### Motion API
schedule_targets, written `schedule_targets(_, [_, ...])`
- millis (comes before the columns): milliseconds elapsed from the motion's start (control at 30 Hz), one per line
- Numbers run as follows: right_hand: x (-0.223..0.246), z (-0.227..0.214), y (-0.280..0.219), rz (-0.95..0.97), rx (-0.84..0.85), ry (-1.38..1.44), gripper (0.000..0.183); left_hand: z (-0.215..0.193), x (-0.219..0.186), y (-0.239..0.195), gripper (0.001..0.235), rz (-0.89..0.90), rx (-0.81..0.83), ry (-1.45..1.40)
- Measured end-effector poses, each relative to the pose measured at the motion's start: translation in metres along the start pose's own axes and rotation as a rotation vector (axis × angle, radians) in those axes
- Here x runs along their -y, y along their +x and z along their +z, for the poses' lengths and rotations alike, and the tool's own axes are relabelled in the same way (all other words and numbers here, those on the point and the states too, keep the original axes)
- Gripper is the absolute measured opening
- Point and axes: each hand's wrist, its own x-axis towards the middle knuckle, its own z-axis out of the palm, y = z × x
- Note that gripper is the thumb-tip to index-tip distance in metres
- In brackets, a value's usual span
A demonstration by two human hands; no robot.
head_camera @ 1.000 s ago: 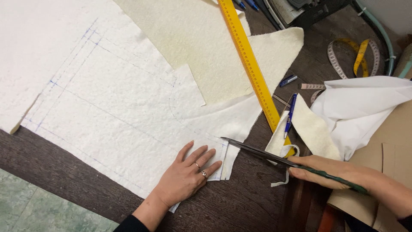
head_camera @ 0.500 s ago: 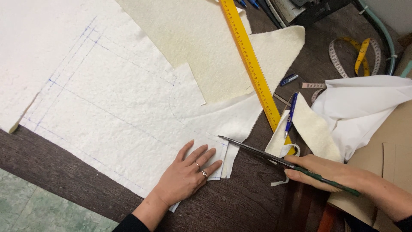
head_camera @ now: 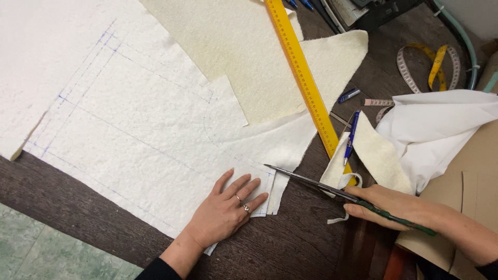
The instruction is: Cutting out a garment pattern from white fabric using tailor's shears
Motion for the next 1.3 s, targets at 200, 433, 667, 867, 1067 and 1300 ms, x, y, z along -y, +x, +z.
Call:
schedule_targets(200, [0.001, 0.003, 0.003, 0.041, -0.008, -0.059, 0.033, 0.001, 0.000, 0.000, 0.051, -0.002, 0.004, -0.005])
schedule_targets(433, [0.013, 0.002, 0.006, 0.182, -0.007, -0.100, 0.035, 0.000, 0.000, 0.001, 0.048, -0.001, -0.008, -0.011])
schedule_targets(667, [0.016, 0.004, 0.008, 0.251, -0.020, -0.132, 0.037, 0.001, 0.000, -0.001, 0.051, -0.010, 0.024, -0.018])
schedule_targets(867, [0.009, -0.003, -0.002, 0.074, 0.060, -0.036, 0.030, -0.002, 0.000, 0.001, 0.052, 0.001, 0.007, -0.009])
schedule_targets(1067, [0.019, -0.007, -0.002, 0.045, 0.056, 0.003, 0.034, 0.001, 0.000, 0.000, 0.051, -0.002, 0.016, 0.003])
schedule_targets(1300, [0.031, -0.002, 0.014, -0.013, 0.012, -0.018, 0.037, 0.004, -0.002, 0.000, 0.050, -0.009, -0.022, 0.062])
